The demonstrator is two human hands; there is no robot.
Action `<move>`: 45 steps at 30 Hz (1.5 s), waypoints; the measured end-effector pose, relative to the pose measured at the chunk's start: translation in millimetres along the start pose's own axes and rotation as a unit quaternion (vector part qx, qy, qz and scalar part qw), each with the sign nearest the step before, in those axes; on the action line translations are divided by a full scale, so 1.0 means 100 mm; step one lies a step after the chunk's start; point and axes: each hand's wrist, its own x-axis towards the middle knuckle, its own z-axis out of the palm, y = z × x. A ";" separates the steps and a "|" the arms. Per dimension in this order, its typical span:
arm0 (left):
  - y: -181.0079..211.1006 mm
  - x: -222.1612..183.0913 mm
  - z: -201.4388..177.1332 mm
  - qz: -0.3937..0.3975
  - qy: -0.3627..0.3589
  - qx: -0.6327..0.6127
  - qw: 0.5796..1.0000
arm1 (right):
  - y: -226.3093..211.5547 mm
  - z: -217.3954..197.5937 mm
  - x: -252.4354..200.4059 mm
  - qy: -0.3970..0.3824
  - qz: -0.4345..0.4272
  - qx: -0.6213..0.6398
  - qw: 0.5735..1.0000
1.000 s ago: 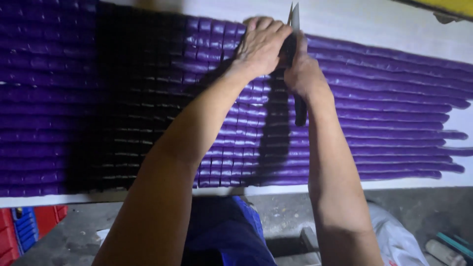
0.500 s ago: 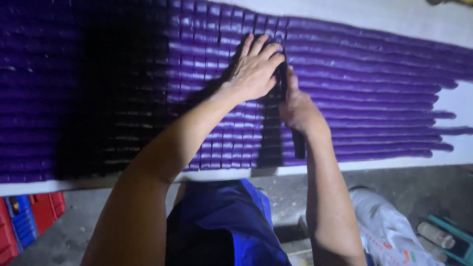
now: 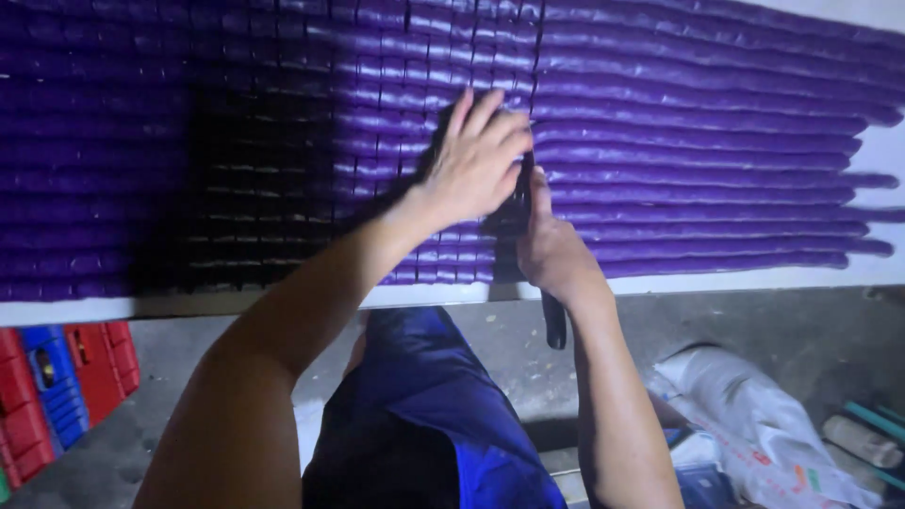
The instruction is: The person uses a large knife to cut long parallel rows of purple dough into small uniform pieces on a white table. The person holds the dough with the left hand while cutting with the right hand, working across the rows from left to right.
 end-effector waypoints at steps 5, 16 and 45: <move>0.14 -0.22 0.10 -0.001 -0.016 0.039 0.999 | 0.50 0.49 -0.12 0.036 -0.107 0.042 0.993; 0.95 -1.12 0.23 0.017 -0.025 0.107 0.994 | 0.53 0.64 -0.92 -0.017 -0.023 -0.018 0.999; 0.11 -0.40 -0.03 0.000 0.107 -0.007 0.994 | 0.10 -0.68 1.26 0.290 -0.127 0.059 0.947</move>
